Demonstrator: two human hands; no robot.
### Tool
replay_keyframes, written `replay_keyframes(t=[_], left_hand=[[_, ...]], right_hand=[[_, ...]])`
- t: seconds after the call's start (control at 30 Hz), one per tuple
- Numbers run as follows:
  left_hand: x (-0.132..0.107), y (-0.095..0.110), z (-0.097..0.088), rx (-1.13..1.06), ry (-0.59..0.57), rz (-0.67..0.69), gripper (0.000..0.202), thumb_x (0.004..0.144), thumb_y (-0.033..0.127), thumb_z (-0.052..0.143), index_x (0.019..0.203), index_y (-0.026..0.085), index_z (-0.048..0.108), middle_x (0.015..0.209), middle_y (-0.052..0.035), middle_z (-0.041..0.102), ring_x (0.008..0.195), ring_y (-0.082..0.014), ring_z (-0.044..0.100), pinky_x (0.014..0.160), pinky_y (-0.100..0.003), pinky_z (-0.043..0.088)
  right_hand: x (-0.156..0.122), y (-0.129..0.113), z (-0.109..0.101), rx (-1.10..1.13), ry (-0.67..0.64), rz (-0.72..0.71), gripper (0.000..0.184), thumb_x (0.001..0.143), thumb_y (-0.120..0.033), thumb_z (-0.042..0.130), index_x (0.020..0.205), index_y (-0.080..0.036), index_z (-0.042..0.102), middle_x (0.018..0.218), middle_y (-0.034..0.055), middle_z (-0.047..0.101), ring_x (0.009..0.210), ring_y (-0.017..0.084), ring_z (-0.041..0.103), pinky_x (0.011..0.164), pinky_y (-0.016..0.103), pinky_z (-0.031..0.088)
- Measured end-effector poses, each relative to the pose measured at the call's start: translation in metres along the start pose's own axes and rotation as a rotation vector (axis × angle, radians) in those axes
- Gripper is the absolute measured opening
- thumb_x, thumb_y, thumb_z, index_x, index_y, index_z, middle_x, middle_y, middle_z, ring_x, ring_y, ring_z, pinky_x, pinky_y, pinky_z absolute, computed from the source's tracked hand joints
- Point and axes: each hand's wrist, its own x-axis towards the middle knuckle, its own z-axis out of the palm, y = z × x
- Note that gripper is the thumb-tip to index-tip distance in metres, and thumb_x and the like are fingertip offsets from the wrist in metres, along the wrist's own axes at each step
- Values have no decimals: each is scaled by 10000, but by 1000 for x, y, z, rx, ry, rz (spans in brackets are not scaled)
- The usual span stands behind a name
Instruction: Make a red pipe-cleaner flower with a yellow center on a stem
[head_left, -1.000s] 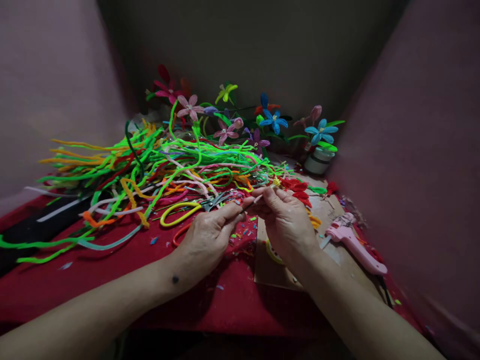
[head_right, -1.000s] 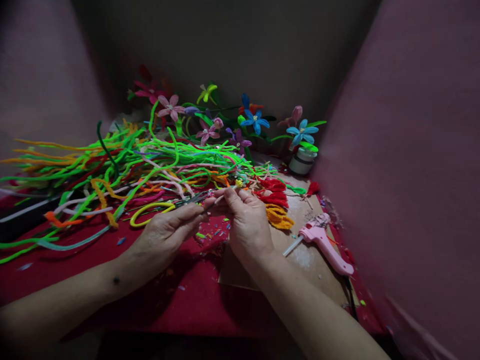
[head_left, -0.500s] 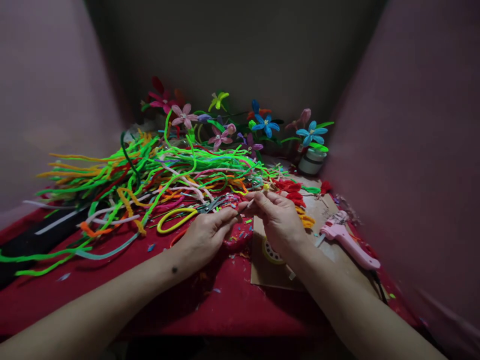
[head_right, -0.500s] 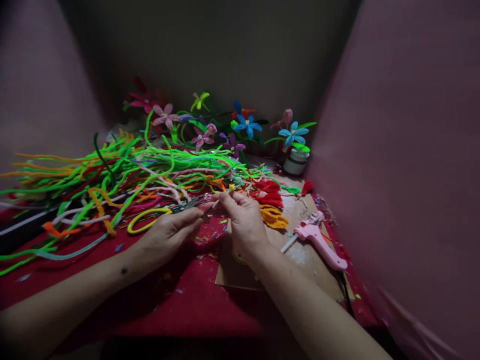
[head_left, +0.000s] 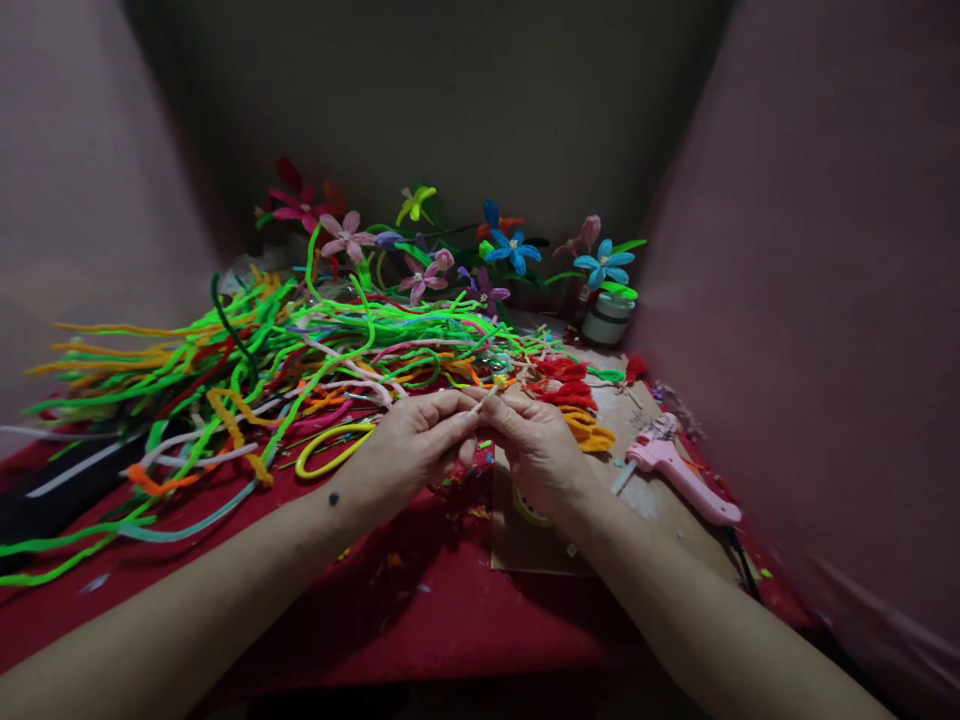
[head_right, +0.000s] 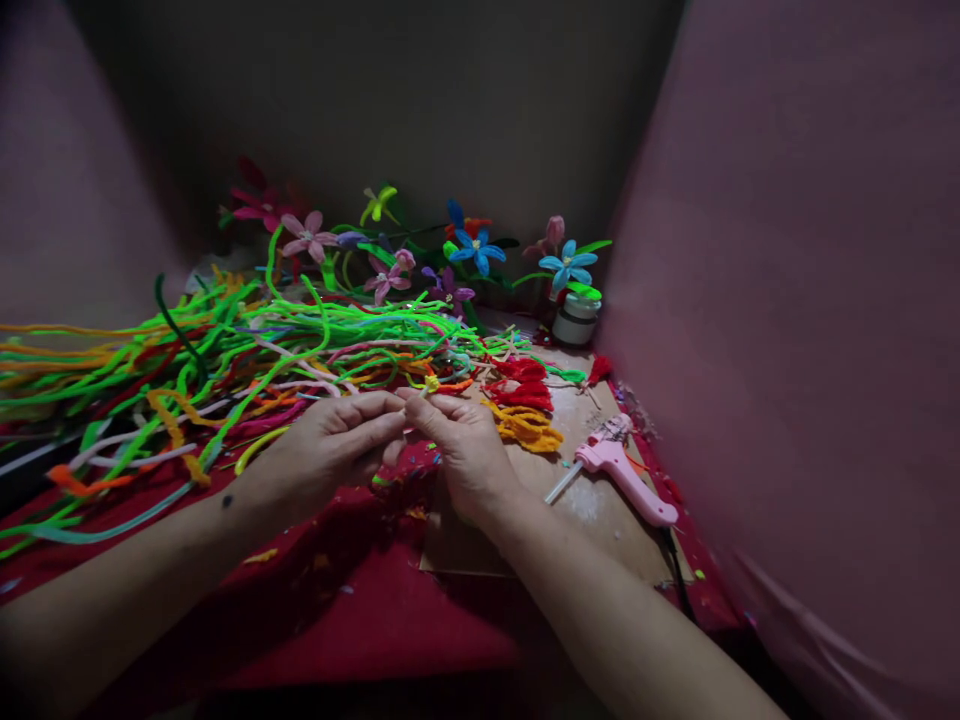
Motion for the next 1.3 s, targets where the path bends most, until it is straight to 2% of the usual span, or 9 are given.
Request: replay_keyframes(t=[0.07, 0.2, 0.37, 0.47, 0.63, 0.77, 0.97, 1.17, 1.3], left_hand=[[1, -4, -4, -71, 36, 2, 182, 816, 333, 565, 773, 156, 558, 558, 50, 481, 412, -26, 319, 393, -141, 210], [5, -13, -14, -207, 106, -28, 130, 798, 284, 604, 830, 163, 567, 564, 47, 507, 373, -7, 287, 364, -127, 170], [8, -20, -22, -349, 69, -77, 130, 812, 268, 594, 889, 165, 577, 566, 54, 512, 317, 10, 237, 332, -130, 192], [9, -21, -24, -420, 38, -45, 115, 819, 242, 585, 899, 159, 589, 588, 50, 510, 334, 11, 267, 341, -125, 230], [10, -21, -25, -477, -5, -67, 90, 788, 174, 568, 847, 121, 612, 595, 24, 513, 369, 0, 317, 359, -124, 275], [11, -22, -26, -501, 18, -66, 107, 778, 149, 553, 840, 103, 627, 586, 19, 499, 387, 1, 334, 357, -109, 260], [11, -24, -31, -448, 6, -26, 138, 830, 243, 566, 860, 128, 635, 602, 22, 516, 362, 9, 331, 345, -112, 264], [9, -22, -33, -485, 51, -23, 123, 812, 233, 599, 861, 135, 654, 634, 18, 525, 413, -12, 401, 356, -116, 321], [10, -23, -33, -507, 60, -39, 120, 789, 220, 626, 871, 139, 661, 647, 19, 530, 427, -12, 421, 365, -113, 336]], right_hand=[[2, -7, -3, -18, 28, -31, 195, 749, -355, 653, 753, -168, 706, 708, 18, 684, 668, 128, 616, 670, 272, 486], [6, -38, -21, -80, 266, -194, 165, 734, -301, 659, 831, -172, 696, 737, 26, 705, 660, 127, 635, 609, 252, 484], [5, -77, -52, -250, 435, -402, 94, 735, -236, 631, 763, -170, 693, 654, 9, 684, 604, 121, 623, 578, 250, 476], [2, -82, -68, -430, 472, -430, 114, 731, -253, 642, 758, -161, 704, 625, 11, 674, 583, 116, 603, 564, 243, 455], [0, -66, -86, -767, 548, -321, 158, 716, -266, 633, 751, -131, 707, 596, 12, 654, 545, 110, 551, 544, 243, 421], [1, -55, -92, -989, 476, -276, 185, 721, -265, 608, 803, -138, 716, 731, 45, 701, 645, 140, 591, 614, 266, 442], [-1, -55, -86, -1385, 293, -131, 198, 767, -286, 561, 753, -160, 713, 711, 48, 690, 643, 151, 578, 583, 263, 398], [-2, -54, -81, -1718, 53, 3, 100, 709, -157, 582, 666, -172, 671, 680, 45, 657, 610, 140, 534, 548, 257, 330], [-1, -53, -86, -1716, 124, -54, 143, 724, -105, 520, 663, -163, 636, 671, 47, 642, 606, 139, 516, 566, 266, 334]])
